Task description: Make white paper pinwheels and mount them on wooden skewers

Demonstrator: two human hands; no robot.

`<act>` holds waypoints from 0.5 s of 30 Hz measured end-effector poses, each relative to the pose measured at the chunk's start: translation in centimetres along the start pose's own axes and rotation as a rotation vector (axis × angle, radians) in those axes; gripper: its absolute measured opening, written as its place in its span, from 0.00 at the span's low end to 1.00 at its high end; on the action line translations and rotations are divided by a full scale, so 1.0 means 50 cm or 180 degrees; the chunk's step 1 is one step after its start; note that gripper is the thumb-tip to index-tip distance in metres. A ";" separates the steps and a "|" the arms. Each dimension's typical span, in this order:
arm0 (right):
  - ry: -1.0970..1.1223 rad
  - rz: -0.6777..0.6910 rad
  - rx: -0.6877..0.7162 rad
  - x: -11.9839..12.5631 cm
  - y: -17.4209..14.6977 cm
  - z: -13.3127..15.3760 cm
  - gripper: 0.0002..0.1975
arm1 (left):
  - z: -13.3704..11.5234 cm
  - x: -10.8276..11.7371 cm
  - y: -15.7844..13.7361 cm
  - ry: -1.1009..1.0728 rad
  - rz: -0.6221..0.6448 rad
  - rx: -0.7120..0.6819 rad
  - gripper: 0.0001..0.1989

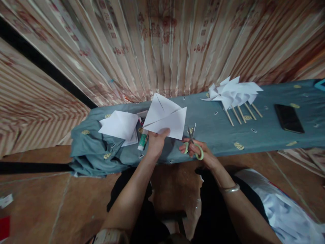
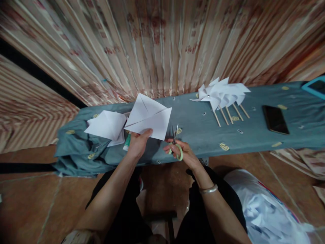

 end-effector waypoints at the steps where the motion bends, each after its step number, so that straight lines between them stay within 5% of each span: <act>1: -0.0059 0.0217 -0.0025 -0.017 -0.005 0.000 0.30 | -0.006 0.004 0.006 -0.0037 -0.0022 -0.0034 0.23; 6: -0.0124 0.0781 -0.0220 -0.068 -0.020 -0.010 0.29 | -0.014 0.010 0.019 -0.0201 -0.0029 -0.0009 0.25; 15: -0.0259 0.0737 -0.0215 -0.061 -0.019 -0.012 0.26 | 0.000 0.009 0.011 0.0254 0.0040 0.0031 0.24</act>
Point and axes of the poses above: each hand's wrist, its own y-axis towards the middle knuckle, its own x-axis out of the back of the hand, z = x × y, the point moved 10 cm from there along y, towards the middle knuckle, and after that the axes turned 3 degrees about -z, right-handed, at the moved point
